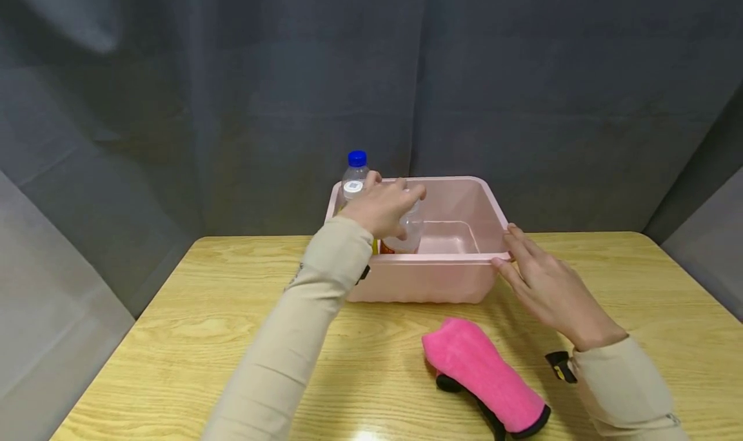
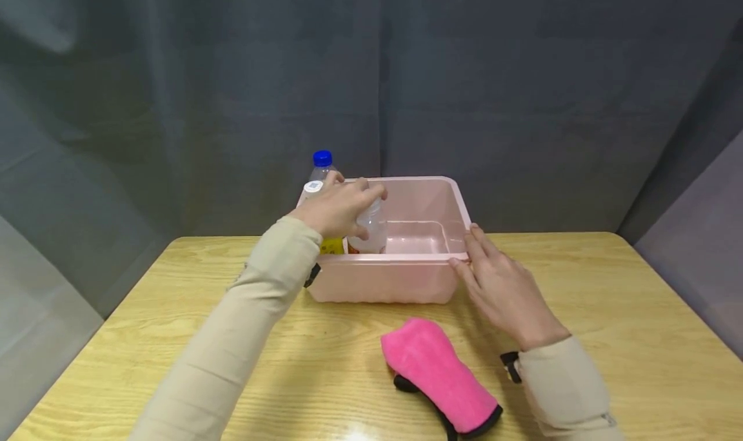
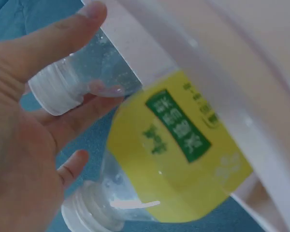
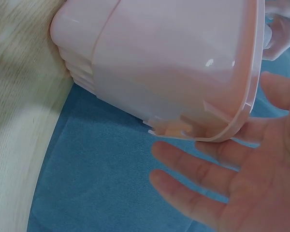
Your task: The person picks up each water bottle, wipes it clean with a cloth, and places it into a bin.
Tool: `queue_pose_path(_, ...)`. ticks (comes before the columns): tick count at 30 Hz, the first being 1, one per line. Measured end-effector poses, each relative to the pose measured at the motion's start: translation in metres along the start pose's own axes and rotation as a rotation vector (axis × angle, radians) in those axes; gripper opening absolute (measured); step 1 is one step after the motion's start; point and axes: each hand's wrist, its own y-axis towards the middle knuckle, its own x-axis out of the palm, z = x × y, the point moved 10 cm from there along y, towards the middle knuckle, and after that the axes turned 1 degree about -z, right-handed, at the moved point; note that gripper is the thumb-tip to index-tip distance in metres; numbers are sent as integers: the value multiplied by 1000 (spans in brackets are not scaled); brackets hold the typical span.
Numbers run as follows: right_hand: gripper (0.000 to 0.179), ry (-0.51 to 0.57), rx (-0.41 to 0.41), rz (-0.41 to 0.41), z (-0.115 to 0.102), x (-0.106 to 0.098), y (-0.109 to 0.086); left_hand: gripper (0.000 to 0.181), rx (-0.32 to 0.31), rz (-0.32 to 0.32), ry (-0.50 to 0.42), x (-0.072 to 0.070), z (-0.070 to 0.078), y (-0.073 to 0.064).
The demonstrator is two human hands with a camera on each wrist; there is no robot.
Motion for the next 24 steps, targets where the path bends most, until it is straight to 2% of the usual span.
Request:
queue_pose_path(6,61,1,4,-8,-1,1,-1,64,-27,-57,55,9,0,2)
queue_pose_path(12,62,1,12,-10,-1,0,0,66,-69,-96,99,13,-1,1)
queue_pose_path(19,63,-7,16,-18,-1,2,1,63,-112,-113,194,13,-1,-1)
queue_pose_path(24,62,-8,19,-17,-1,2,1,60,-120,-112,241,13,-3,-1)
